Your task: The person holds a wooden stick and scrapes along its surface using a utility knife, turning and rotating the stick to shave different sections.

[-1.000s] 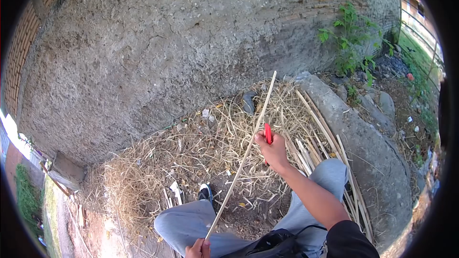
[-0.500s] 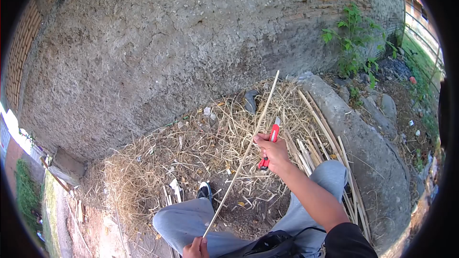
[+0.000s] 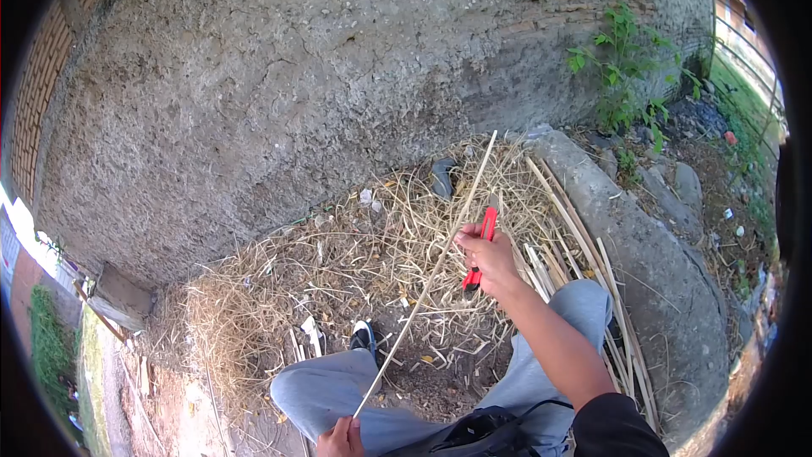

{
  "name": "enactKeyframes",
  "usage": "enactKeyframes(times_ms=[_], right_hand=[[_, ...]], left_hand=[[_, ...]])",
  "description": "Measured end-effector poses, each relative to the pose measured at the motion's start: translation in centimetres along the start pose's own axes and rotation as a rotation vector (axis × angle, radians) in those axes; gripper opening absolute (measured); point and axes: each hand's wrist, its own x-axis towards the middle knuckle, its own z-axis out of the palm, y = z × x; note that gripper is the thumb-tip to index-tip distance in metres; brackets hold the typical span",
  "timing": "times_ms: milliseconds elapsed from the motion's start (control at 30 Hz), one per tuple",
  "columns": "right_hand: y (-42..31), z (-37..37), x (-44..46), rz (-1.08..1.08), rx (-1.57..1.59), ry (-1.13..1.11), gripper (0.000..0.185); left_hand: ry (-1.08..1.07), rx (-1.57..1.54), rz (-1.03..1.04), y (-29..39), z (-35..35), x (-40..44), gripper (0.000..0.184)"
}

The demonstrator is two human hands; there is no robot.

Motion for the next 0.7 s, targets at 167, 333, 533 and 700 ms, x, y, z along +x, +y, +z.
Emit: enactKeyframes(times_ms=[167,333,533,700], right_hand=[[-3.4,-1.4,1.3,-0.040,0.186,0.031,0.009],[-5.2,-2.4,1.8,-0.130,0.241,0.156,0.015],[-2.6,-1.4,0.1,-0.015,0.061,-0.045,0.044],[-3.4,-0.2,-0.5,-0.085,0.065,-0.126,0.037]], left_hand=[[-0.029,0.150,-0.042,-0.9,-0.5,-0.1,0.020],[0.022,0.090,-0.027,-0.5,-1.1,-0.4,0.020],[0.205,0.202,0.249,-0.9,-4.1,2.1,0.019],[0.340,0.381,0.503,2.1,-8.1,8.4,0.015]])
